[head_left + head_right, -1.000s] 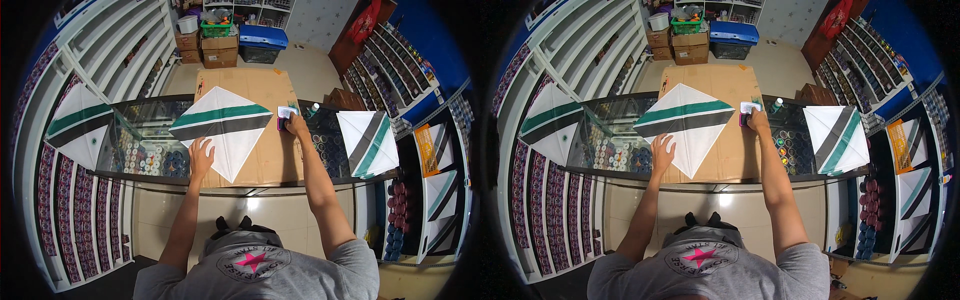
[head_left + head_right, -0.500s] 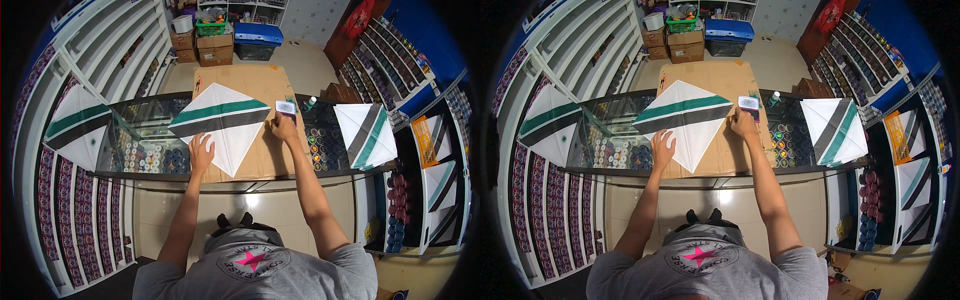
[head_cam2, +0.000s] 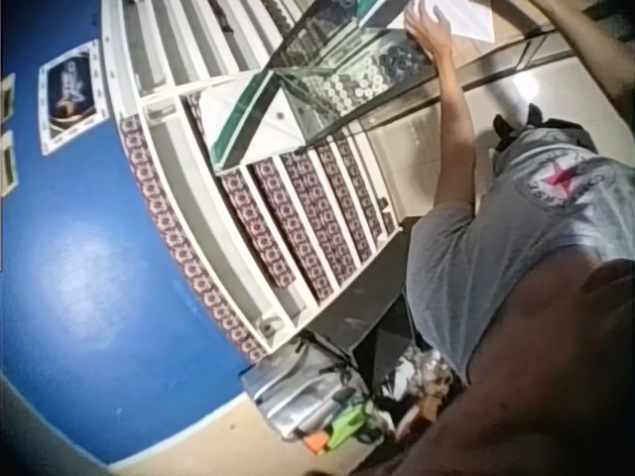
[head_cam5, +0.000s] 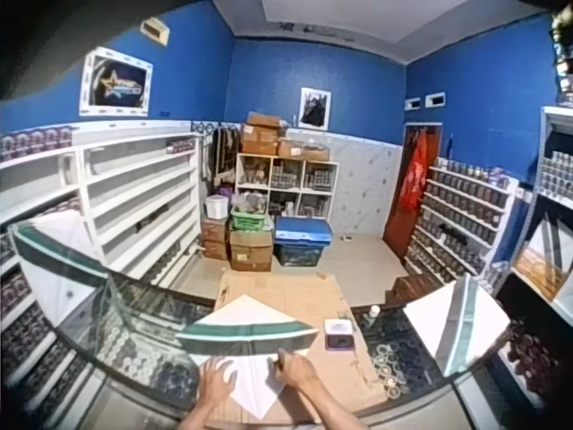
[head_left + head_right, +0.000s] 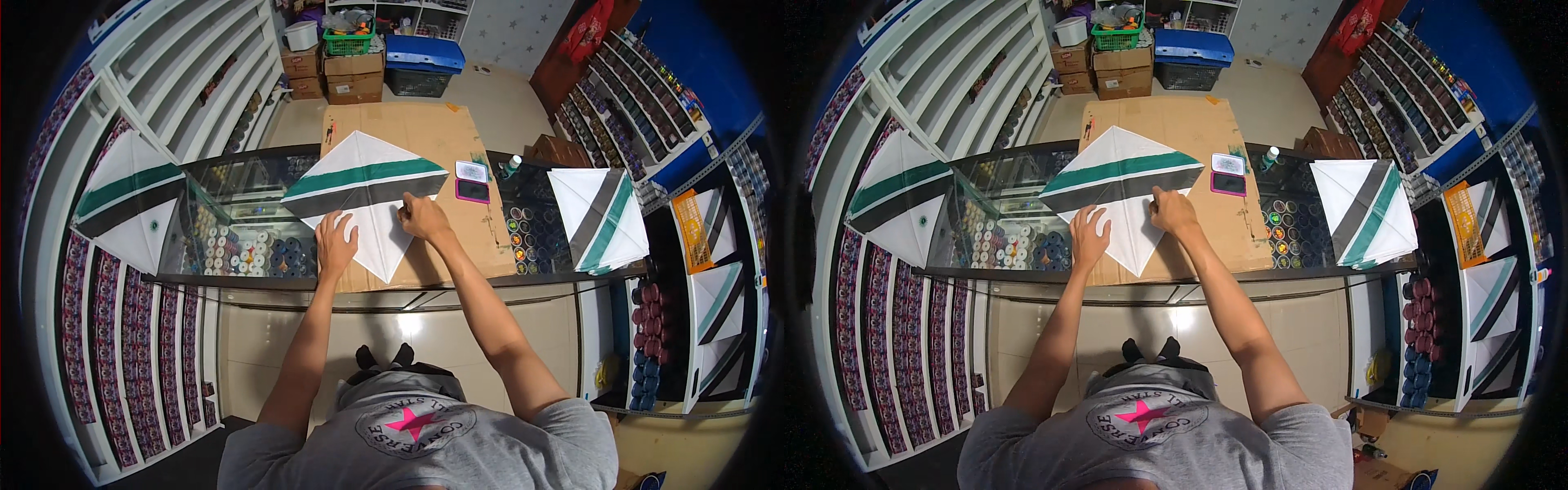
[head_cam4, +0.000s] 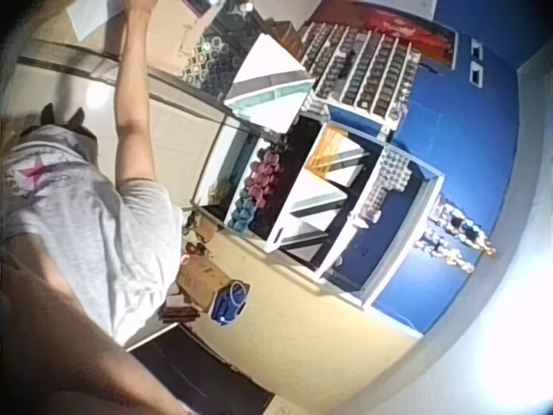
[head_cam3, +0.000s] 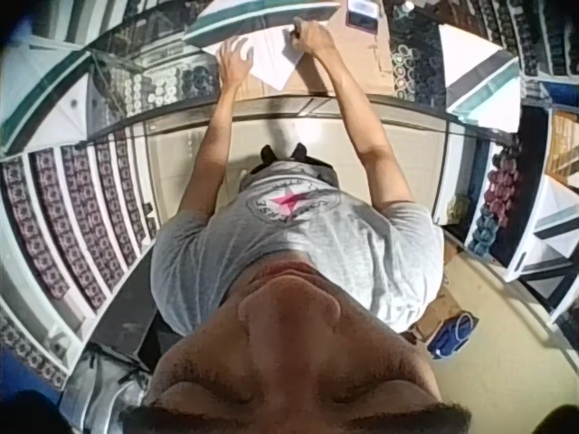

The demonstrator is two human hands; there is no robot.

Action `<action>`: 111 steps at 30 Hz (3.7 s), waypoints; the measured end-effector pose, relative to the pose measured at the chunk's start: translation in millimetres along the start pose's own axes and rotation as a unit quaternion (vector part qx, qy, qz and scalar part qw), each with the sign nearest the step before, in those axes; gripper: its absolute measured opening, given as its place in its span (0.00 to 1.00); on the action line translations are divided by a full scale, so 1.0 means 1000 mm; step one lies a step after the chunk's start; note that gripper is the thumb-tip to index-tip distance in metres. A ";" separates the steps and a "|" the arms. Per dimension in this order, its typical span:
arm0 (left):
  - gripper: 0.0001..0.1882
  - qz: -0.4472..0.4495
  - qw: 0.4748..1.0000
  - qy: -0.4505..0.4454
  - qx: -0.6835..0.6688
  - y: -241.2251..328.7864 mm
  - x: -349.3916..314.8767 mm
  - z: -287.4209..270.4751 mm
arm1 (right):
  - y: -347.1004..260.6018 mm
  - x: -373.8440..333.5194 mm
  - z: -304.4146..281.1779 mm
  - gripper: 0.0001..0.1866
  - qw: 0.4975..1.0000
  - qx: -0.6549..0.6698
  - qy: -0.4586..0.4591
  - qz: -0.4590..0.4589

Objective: The person repeatedly picks up a folded white kite with green and black stripes, unfolds it on a cardboard surface, and applies a small green circular sticker to the center. The person then refolds the kite and places it on a nearby shelf. This process is repeated for multiple kites.

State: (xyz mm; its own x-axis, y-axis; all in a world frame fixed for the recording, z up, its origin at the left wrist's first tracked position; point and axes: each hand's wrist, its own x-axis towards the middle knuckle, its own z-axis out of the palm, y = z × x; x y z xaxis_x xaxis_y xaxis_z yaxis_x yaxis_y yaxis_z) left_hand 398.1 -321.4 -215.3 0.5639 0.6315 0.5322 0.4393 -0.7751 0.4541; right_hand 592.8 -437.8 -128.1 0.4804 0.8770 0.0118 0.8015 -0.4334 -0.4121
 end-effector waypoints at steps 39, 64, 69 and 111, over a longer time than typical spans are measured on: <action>0.17 -0.009 1.000 -0.006 -0.001 0.002 0.003 -0.003 | -0.013 -0.004 0.032 0.13 0.999 0.009 -0.034 -0.040; 0.17 -0.005 1.000 -0.001 0.003 0.003 0.000 -0.003 | 0.126 0.029 -0.058 0.15 0.989 0.007 0.101 0.106; 0.17 -0.003 1.000 -0.001 0.004 0.004 0.002 -0.002 | 0.157 0.040 -0.050 0.16 0.985 -0.012 0.116 0.129; 0.14 -0.100 0.992 0.052 -0.054 -0.133 0.091 -0.025 | 0.115 0.115 -0.022 0.20 0.999 0.035 0.017 0.034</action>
State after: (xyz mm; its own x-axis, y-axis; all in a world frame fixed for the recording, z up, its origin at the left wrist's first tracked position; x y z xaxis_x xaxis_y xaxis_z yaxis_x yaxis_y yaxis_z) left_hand 373.3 -159.8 -209.3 0.3961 0.7751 0.4922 0.4538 -0.6313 0.6290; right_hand 748.2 -391.1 -153.9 0.5449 0.8384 0.0125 0.7410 -0.4745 -0.4752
